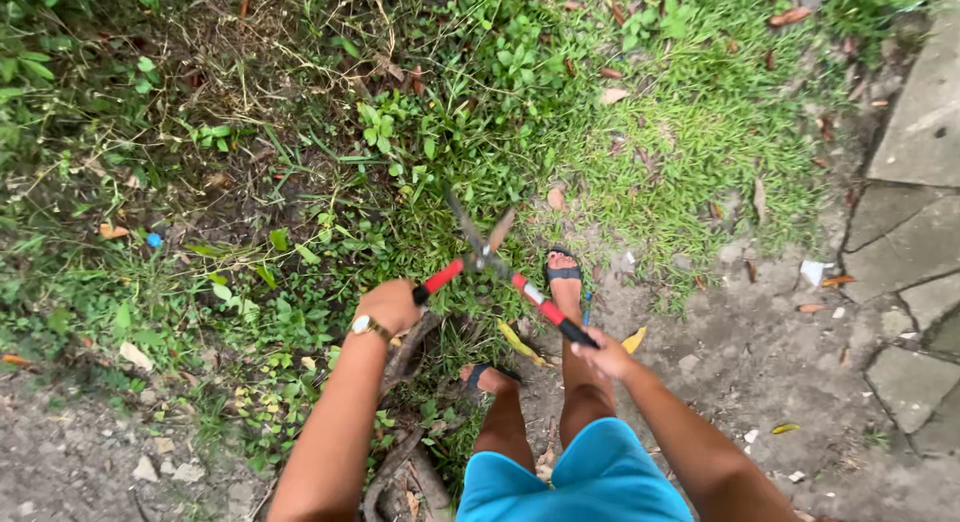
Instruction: The person uses long-handled shears to cut weeds and grass along a garden edge. They move along the boundary, trimming vegetation near a blue hose and around tree roots, then continue cutting along a concrete path edge.
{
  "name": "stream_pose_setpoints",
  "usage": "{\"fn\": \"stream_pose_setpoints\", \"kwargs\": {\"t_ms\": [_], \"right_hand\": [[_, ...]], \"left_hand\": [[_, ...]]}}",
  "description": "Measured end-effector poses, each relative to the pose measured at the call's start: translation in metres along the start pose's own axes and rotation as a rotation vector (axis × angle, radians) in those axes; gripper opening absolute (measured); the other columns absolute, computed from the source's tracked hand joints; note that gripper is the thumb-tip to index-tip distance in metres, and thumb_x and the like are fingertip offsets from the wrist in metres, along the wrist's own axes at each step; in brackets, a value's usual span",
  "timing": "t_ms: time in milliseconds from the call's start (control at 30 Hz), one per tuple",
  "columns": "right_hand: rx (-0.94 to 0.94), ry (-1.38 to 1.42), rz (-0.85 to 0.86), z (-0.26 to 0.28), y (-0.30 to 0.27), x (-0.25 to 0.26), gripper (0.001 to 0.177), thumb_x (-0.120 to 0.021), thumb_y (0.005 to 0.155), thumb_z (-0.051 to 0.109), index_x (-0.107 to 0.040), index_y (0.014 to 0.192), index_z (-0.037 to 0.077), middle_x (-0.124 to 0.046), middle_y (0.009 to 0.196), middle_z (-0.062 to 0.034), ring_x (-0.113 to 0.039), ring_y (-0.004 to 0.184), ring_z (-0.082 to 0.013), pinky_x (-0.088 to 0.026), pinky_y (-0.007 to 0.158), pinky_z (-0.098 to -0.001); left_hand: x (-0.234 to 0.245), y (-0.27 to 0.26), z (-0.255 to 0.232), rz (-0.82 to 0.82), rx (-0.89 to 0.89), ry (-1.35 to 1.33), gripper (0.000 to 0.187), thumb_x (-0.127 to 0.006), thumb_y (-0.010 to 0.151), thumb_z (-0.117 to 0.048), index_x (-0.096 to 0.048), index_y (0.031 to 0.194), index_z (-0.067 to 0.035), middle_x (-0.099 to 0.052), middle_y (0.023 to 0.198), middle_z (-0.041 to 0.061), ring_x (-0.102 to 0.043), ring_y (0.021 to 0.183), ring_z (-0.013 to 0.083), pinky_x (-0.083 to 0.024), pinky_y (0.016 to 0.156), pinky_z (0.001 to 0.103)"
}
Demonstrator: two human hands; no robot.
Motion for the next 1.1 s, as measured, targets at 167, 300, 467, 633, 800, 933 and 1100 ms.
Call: {"fn": "stream_pose_setpoints", "kwargs": {"t_ms": [167, 300, 467, 633, 800, 933, 1100], "right_hand": [[0.209, 0.401, 0.037, 0.072, 0.047, -0.033, 0.041, -0.068, 0.095, 0.027, -0.059, 0.133, 0.014, -0.046, 0.059, 0.0046, -0.037, 0.038, -0.0075, -0.029, 0.034, -0.0276], [0.087, 0.27, -0.163, 0.082, 0.047, -0.062, 0.032, -0.069, 0.102, 0.027, -0.063, 0.126, 0.007, -0.051, 0.061, 0.004, -0.045, 0.042, -0.008, -0.037, 0.038, -0.0259], [0.174, 0.62, -0.076, 0.056, 0.005, -0.044, 0.04, -0.072, 0.092, 0.025, -0.061, 0.13, 0.018, -0.038, 0.057, 0.0067, -0.034, 0.039, -0.007, -0.028, 0.035, -0.0259], [0.149, 0.183, -0.139, 0.064, 0.033, 0.043, 0.043, -0.072, 0.09, 0.032, -0.061, 0.129, 0.019, -0.05, 0.059, 0.0036, -0.043, 0.04, -0.0088, -0.037, 0.036, -0.028], [0.143, 0.075, 0.007, 0.113, 0.105, 0.097, 0.038, -0.074, 0.095, 0.032, -0.063, 0.117, 0.003, -0.051, 0.061, 0.0022, -0.045, 0.042, -0.0099, -0.037, 0.038, -0.0294], [0.181, 0.072, -0.05, 0.164, 0.147, 0.119, 0.029, -0.072, 0.092, 0.032, -0.065, 0.114, 0.015, -0.05, 0.058, 0.0046, -0.042, 0.041, -0.0089, -0.032, 0.038, -0.0289], [0.007, 0.299, -0.229, 0.173, 0.168, 0.05, 0.028, -0.071, 0.096, 0.031, -0.054, 0.103, 0.01, -0.05, 0.056, 0.0026, -0.045, 0.038, -0.0136, -0.037, 0.034, -0.0327]], "left_hand": [[-0.054, 0.053, -0.041, -0.11, 0.104, -0.444, 0.036, -0.081, 0.076, -0.031, -0.074, 0.093, 0.0, -0.071, 0.085, 0.021, -0.072, 0.081, 0.0361, -0.057, 0.074, 0.045], [-0.092, 0.064, -0.104, -0.16, 0.025, -1.285, 0.01, -0.068, 0.076, 0.003, -0.06, 0.072, -0.001, -0.06, 0.06, 0.004, -0.058, 0.047, 0.0171, -0.044, 0.041, 0.036], [-0.089, 0.012, -0.1, 0.121, -0.008, -1.145, 0.018, -0.068, 0.086, -0.005, -0.054, 0.094, 0.002, -0.057, 0.06, 0.003, -0.056, 0.045, 0.0174, -0.044, 0.04, 0.036], [0.017, 0.009, -0.074, 0.281, 0.031, -0.89, 0.027, -0.069, 0.089, -0.009, -0.059, 0.115, -0.009, -0.065, 0.065, 0.004, -0.056, 0.045, 0.0116, -0.048, 0.042, 0.027], [0.105, 0.061, -0.079, 0.318, 0.067, -0.97, 0.012, -0.067, 0.085, 0.006, -0.066, 0.097, 0.003, -0.065, 0.067, 0.008, -0.058, 0.047, 0.0127, -0.047, 0.041, 0.028], [0.134, 0.11, -0.096, 0.195, 0.084, -1.021, 0.009, -0.071, 0.089, -0.003, -0.066, 0.087, 0.005, -0.068, 0.068, 0.009, -0.059, 0.048, 0.0138, -0.05, 0.043, 0.028], [0.082, 0.14, -0.17, -0.175, 0.091, -0.807, 0.015, -0.072, 0.083, -0.014, -0.069, 0.084, 0.0, -0.071, 0.069, 0.012, -0.068, 0.052, 0.0173, -0.055, 0.052, 0.034]]}}
Point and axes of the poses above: each hand's wrist, its own y-axis towards the middle knuckle, its own x-axis out of the back of the hand, z = x × y, the point moved 10 cm from there along y, towards the middle knuckle
